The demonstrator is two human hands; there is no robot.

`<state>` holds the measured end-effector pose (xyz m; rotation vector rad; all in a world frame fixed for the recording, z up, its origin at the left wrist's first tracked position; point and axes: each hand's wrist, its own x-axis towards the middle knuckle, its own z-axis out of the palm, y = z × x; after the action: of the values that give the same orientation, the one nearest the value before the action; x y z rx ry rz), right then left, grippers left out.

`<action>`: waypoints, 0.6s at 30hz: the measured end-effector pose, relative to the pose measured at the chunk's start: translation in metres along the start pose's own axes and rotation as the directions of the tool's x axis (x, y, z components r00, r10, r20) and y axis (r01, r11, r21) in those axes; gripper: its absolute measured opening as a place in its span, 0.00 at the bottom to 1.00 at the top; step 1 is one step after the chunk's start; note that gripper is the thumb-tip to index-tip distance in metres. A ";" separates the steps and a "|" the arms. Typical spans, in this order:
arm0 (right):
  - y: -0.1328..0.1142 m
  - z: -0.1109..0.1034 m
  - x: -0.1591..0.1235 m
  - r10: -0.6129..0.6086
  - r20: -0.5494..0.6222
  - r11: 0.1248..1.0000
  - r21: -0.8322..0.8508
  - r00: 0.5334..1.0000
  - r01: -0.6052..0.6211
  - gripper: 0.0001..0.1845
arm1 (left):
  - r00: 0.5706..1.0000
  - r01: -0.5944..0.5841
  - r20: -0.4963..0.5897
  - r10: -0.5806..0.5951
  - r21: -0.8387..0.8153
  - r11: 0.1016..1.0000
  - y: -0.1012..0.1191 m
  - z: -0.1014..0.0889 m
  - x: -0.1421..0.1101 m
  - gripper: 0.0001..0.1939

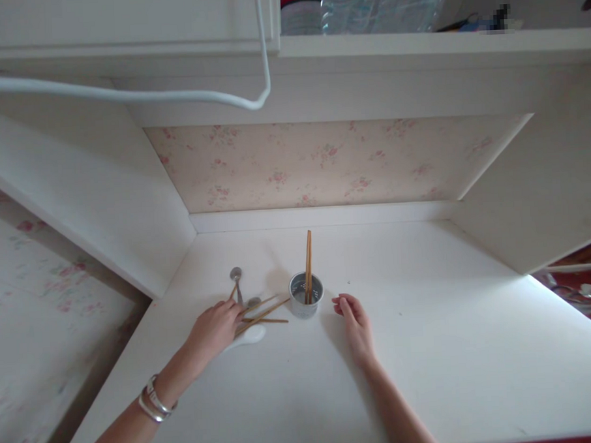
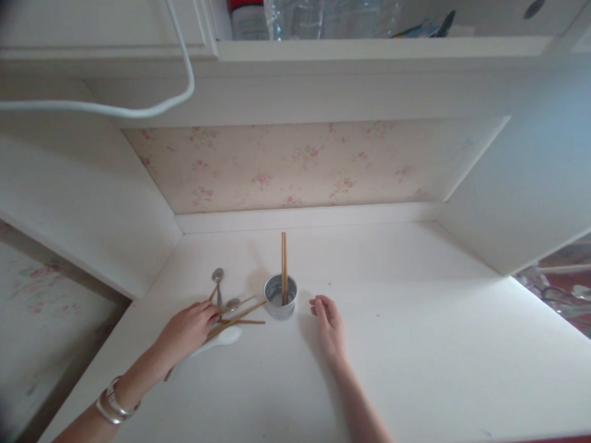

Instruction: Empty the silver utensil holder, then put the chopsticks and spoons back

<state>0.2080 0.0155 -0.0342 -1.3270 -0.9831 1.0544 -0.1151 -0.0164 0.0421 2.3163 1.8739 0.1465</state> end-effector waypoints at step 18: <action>-0.010 0.002 -0.004 -0.047 -0.011 0.997 -0.057 0.999 0.047 0.21 | 0.952 -0.193 -0.272 -0.140 -0.889 0.415 0.091 -0.096 0.084 0.19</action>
<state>0.2056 0.0121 -0.0243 -1.3481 -1.0369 0.9885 -0.0268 0.0531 0.1515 1.5267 1.2497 1.2712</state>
